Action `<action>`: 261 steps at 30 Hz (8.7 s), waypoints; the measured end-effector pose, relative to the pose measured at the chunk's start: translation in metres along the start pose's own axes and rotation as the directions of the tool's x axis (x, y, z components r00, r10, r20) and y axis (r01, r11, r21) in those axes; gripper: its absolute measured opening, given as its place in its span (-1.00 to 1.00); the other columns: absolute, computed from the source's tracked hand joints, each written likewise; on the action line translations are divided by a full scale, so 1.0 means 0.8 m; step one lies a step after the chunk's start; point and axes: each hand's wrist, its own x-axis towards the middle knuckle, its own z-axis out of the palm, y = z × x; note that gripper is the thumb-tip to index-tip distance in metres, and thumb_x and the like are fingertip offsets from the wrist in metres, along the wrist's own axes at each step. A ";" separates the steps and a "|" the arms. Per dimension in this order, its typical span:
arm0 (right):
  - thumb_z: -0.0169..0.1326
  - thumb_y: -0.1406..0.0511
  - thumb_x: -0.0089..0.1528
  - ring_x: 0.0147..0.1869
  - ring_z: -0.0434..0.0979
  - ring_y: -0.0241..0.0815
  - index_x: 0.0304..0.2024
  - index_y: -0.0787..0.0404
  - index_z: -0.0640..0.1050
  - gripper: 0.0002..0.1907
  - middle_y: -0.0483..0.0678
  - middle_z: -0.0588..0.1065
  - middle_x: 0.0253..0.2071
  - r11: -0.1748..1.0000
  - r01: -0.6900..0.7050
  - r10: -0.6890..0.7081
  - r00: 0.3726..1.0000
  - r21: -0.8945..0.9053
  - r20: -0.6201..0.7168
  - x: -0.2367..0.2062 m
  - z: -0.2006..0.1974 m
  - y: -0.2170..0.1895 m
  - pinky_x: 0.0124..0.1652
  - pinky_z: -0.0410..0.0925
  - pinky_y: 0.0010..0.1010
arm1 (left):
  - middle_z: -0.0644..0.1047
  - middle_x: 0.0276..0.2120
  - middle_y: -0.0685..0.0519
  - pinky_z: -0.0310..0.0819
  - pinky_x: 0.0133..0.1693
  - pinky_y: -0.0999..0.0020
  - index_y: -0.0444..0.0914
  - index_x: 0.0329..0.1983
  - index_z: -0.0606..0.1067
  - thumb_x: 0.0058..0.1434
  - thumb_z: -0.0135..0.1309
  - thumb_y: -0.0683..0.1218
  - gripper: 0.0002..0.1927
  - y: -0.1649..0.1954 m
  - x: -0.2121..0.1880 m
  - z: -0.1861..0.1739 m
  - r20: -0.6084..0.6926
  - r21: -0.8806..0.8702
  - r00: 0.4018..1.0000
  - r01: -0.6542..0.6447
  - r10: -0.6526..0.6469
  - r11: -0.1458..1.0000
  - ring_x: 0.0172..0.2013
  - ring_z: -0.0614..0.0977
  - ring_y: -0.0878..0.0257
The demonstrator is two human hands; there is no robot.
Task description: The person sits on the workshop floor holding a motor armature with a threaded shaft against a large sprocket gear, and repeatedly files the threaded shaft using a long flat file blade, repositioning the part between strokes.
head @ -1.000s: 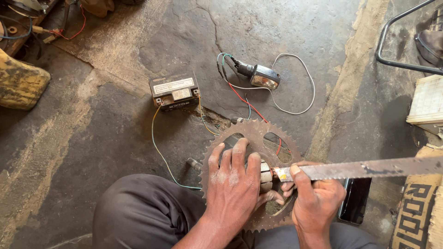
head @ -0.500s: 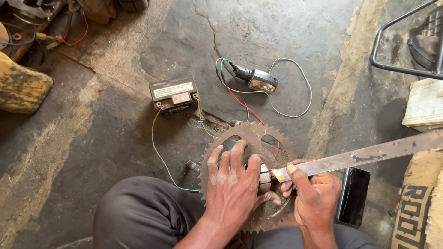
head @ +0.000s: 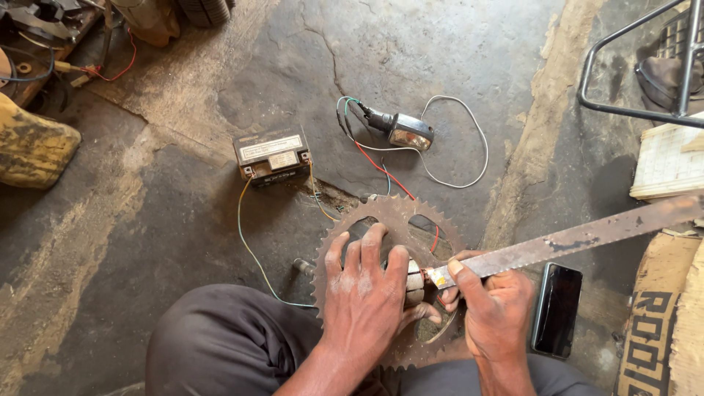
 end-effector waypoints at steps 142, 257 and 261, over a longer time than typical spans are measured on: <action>0.08 0.40 0.24 -0.60 0.50 -0.36 -0.26 0.38 0.56 -0.88 -0.05 0.51 -0.58 0.864 0.153 -0.255 0.954 -0.480 -0.155 -0.009 0.030 -0.004 -0.61 0.36 -0.52 | 0.39 0.12 -0.21 0.06 0.25 -0.20 -0.37 -0.12 0.42 -0.03 0.21 0.11 -0.45 -0.004 -0.001 0.013 -0.047 0.033 0.999 -0.023 0.024 0.999 0.07 0.45 -0.10; 0.19 0.45 0.19 -0.56 0.50 -0.32 -0.25 0.46 0.58 -0.87 0.03 0.55 -0.53 0.990 0.034 -0.055 0.987 -0.138 -0.148 -0.011 0.030 0.000 -0.59 0.35 -0.53 | 0.51 -0.20 0.01 0.24 0.11 -0.07 -0.23 -0.15 0.57 -0.27 0.42 0.21 -0.34 -0.017 0.006 -0.019 -0.135 -0.124 0.989 -0.082 0.065 0.989 -0.06 0.51 0.00; 0.20 0.43 0.16 -0.60 0.47 -0.37 -0.29 0.43 0.60 -0.88 -0.04 0.53 -0.57 0.976 -0.005 -0.030 0.987 -0.217 -0.158 -0.008 0.037 -0.008 -0.61 0.30 -0.54 | 0.51 -0.18 -0.01 0.26 0.08 -0.06 -0.25 -0.12 0.58 -0.26 0.43 0.19 -0.32 -0.016 0.004 -0.016 -0.131 -0.128 0.990 -0.070 0.053 0.989 -0.04 0.51 -0.01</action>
